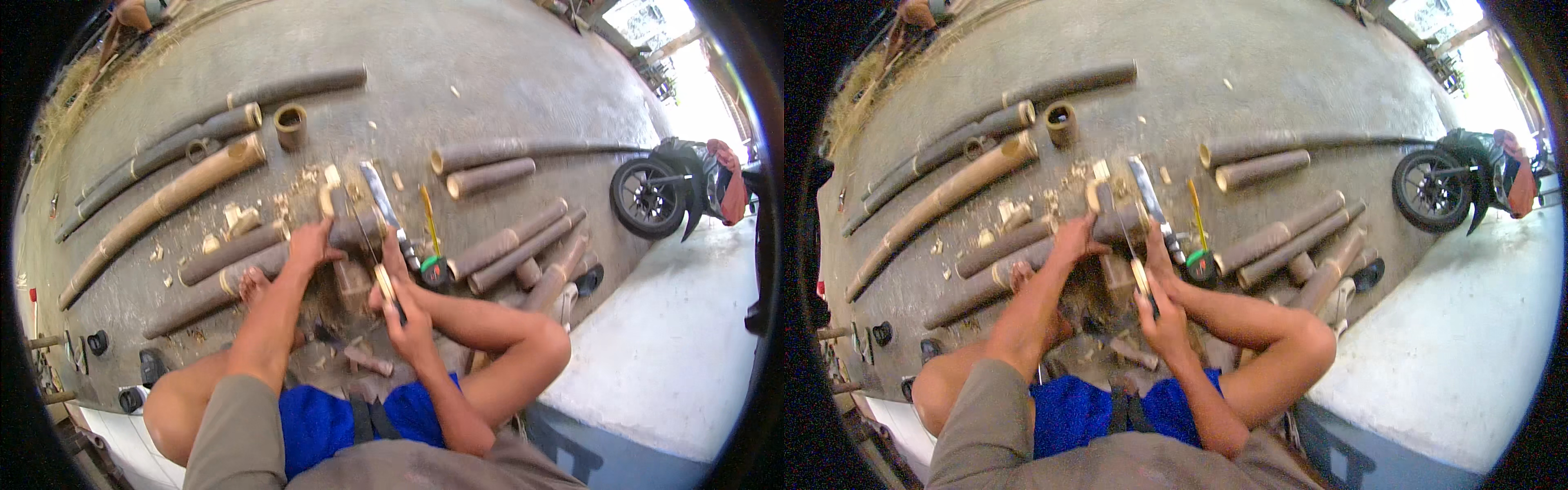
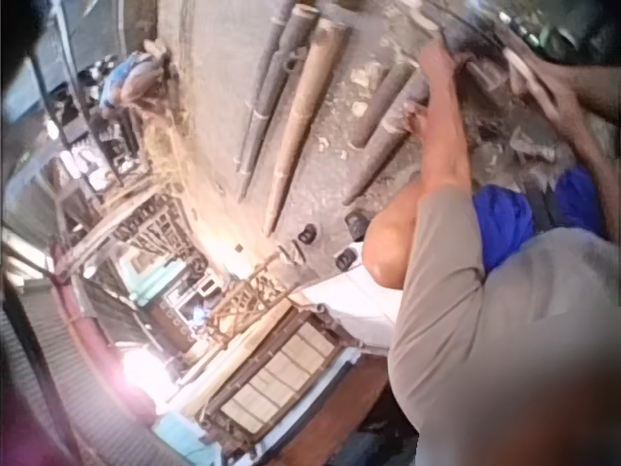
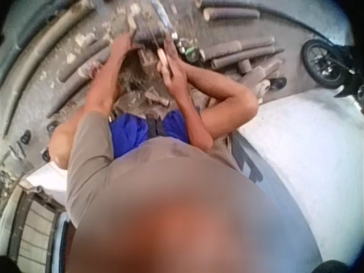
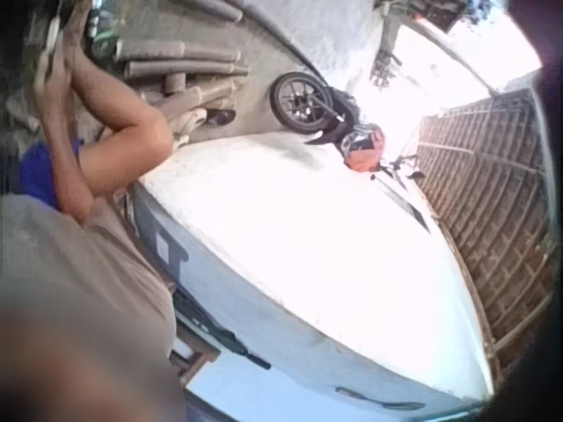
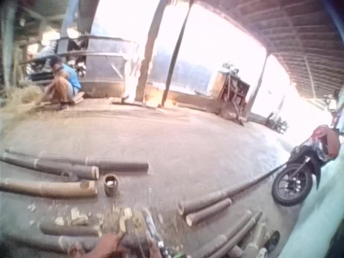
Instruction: The person sits on the floor and uses a hand saw and a wooden mallet to cut and shape bamboo poles. They saw through a pole, then use the mallet to drive a piece of wood into the cut section to split or separate it.
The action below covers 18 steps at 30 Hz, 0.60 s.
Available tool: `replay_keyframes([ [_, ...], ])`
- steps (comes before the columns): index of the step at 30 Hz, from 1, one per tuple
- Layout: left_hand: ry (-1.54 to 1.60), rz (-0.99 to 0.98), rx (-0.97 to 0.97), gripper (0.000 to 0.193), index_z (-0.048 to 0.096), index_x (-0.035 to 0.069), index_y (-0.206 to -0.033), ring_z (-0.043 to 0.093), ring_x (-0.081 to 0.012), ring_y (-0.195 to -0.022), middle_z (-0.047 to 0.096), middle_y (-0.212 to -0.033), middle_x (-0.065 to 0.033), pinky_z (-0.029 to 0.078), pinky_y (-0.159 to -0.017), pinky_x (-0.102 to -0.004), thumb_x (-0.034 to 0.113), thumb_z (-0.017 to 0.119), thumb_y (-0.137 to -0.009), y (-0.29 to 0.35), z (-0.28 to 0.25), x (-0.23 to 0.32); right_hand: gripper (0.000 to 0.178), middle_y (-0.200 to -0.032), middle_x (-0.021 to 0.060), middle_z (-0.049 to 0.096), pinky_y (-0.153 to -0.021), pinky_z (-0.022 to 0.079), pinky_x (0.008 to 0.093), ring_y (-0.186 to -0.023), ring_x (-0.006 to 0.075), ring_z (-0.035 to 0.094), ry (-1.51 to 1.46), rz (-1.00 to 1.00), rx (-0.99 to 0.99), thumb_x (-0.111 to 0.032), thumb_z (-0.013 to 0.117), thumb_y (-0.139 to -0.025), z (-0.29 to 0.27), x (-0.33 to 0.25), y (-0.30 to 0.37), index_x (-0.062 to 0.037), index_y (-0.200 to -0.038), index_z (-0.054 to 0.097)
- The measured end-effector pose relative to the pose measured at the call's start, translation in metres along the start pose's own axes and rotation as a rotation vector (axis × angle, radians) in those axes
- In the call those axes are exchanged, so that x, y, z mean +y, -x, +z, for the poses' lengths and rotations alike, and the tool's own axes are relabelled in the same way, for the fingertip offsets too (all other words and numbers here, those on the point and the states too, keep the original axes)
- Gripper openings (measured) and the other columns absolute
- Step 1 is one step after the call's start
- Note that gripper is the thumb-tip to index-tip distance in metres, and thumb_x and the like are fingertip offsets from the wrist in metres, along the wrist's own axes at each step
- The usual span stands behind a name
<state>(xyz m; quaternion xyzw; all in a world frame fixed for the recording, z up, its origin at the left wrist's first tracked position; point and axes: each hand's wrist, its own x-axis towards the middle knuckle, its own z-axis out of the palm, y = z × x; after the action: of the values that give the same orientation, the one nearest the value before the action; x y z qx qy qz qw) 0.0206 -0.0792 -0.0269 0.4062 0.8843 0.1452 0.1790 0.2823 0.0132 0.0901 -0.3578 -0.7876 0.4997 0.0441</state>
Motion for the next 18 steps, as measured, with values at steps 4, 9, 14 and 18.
replay_keyframes([
  [4, 0.01, -0.129, -0.089, 0.089, 0.057, 0.015, -0.131, 0.065, -0.0382, -0.11, 0.069, -0.111, -0.0165, 0.048, -0.093, -0.0519, 0.053, 0.092, -0.058, -0.004, -0.008, 0.006, 0.05, -0.11, 0.0284, 0.071, -0.084, 0.056, 0.0438, -0.097, 0.0398, 0.073, 0.051, -0.182, 0.108, -0.02, 0.064, -0.097, -0.019, 0.01, 0.058, -0.004, -0.144, 0.056],
  [9, -0.02, -0.136, 0.005, 0.091, 0.056, 0.017, -0.134, 0.06, -0.0369, -0.118, 0.066, -0.12, -0.0147, 0.044, -0.097, -0.0569, 0.053, 0.092, -0.059, 0.005, -0.006, 0.012, 0.049, -0.108, 0.0203, 0.075, -0.078, 0.055, 0.0345, -0.087, 0.0245, 0.073, -0.158, -0.061, 0.094, -0.017, 0.063, -0.097, -0.042, -0.018, 0.081, 0.0003, -0.142, 0.057],
  [14, -0.012, -0.11, 0.015, 0.095, 0.055, 0.018, -0.139, 0.059, -0.0361, -0.12, 0.065, -0.121, -0.0142, 0.044, -0.097, -0.0558, 0.053, 0.091, -0.059, 0.01, -0.004, 0.012, 0.048, -0.088, 0.0059, 0.069, -0.067, 0.054, 0.0281, -0.073, 0.0163, 0.066, -0.254, -0.247, 0.346, -0.02, 0.059, -0.097, -0.115, -0.073, 0.081, 0.0075, -0.136, 0.059],
  [18, 0.011, -0.101, -0.082, 0.095, 0.055, 0.018, -0.139, 0.058, -0.0358, -0.122, 0.065, -0.122, -0.0144, 0.044, -0.098, -0.0546, 0.052, 0.092, -0.059, 0.027, -0.004, 0.006, 0.07, -0.071, 0.002, 0.063, -0.058, 0.05, 0.0248, -0.061, 0.0101, 0.06, -0.253, -0.242, 0.612, -0.041, 0.066, -0.095, -0.215, -0.083, 0.115, 0.0099, -0.141, 0.053],
])
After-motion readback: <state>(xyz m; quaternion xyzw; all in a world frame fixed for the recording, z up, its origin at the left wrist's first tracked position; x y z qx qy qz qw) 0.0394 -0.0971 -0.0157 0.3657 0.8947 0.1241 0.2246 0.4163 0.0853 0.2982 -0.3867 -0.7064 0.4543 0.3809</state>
